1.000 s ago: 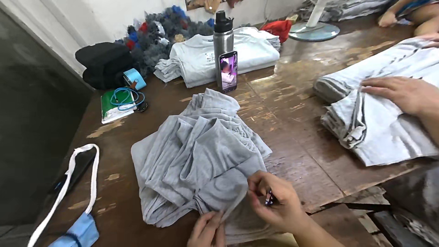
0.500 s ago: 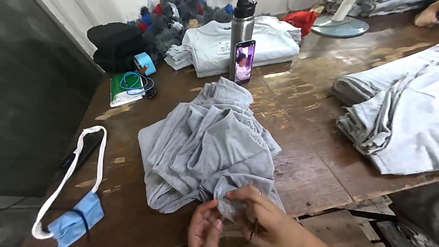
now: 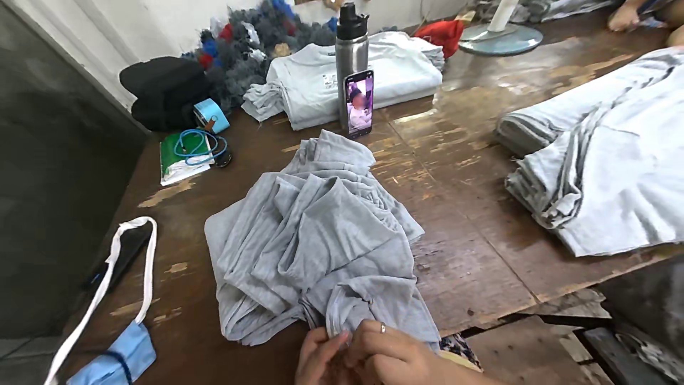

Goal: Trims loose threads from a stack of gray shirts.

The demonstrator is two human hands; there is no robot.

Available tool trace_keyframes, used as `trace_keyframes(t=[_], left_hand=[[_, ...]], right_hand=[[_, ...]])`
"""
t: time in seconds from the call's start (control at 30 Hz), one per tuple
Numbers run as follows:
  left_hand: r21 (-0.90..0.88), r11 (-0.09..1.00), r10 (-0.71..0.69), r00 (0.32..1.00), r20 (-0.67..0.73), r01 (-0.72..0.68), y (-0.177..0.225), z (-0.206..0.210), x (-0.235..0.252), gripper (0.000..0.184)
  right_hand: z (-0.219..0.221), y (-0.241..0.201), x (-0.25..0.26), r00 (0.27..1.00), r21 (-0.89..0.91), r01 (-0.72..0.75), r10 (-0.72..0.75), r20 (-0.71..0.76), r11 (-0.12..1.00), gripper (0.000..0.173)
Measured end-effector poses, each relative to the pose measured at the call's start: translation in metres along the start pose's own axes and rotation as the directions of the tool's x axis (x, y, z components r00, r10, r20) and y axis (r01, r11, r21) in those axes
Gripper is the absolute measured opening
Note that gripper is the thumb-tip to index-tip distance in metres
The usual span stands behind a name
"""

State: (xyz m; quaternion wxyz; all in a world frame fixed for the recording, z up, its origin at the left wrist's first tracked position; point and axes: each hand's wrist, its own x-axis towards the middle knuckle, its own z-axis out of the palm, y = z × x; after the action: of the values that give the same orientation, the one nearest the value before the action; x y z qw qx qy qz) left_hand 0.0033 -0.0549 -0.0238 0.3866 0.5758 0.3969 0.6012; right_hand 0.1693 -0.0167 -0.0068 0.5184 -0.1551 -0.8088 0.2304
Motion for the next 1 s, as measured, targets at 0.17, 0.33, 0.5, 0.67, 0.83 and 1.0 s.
trace_keyframes(t=[0.17, 0.33, 0.5, 0.67, 0.83, 1.0], left_hand=[[-0.050, 0.999, -0.007, 1.000, 0.000, 0.007, -0.001, -0.002, -0.001, 0.027], [-0.114, 0.993, -0.043, 0.999, -0.005, 0.042, 0.000, -0.004, 0.000, 0.022], [-0.224, 0.973, -0.064, 0.997, -0.035, 0.055, 0.001, -0.002, 0.003, 0.023], [-0.277, 0.960, -0.058, 0.998, -0.031, 0.047, 0.000, 0.000, 0.005, 0.023], [-0.277, 0.960, -0.049, 0.998, -0.025, 0.040, -0.002, -0.001, 0.003, 0.026], [-0.246, 0.969, -0.037, 0.999, -0.008, 0.034, -0.003, -0.004, 0.001, 0.024]], right_hand=[[0.000, -0.005, 0.000, 0.998, 0.127, -0.061, 0.061, 0.001, 0.990, 0.011], [-0.012, -0.006, -0.010, 0.967, -0.021, -0.245, 0.246, 0.062, 0.969, 0.017], [-0.025, -0.002, -0.026, 0.915, -0.255, -0.361, 0.394, 0.090, 0.897, 0.049], [-0.027, -0.007, -0.033, 0.912, -0.424, -0.318, 0.396, 0.107, 0.848, 0.044], [-0.017, -0.007, -0.028, 0.924, -0.522, -0.276, 0.372, 0.086, 0.807, 0.045], [-0.014, -0.006, -0.026, 0.924, -0.545, -0.264, 0.370, 0.093, 0.796, 0.045]])
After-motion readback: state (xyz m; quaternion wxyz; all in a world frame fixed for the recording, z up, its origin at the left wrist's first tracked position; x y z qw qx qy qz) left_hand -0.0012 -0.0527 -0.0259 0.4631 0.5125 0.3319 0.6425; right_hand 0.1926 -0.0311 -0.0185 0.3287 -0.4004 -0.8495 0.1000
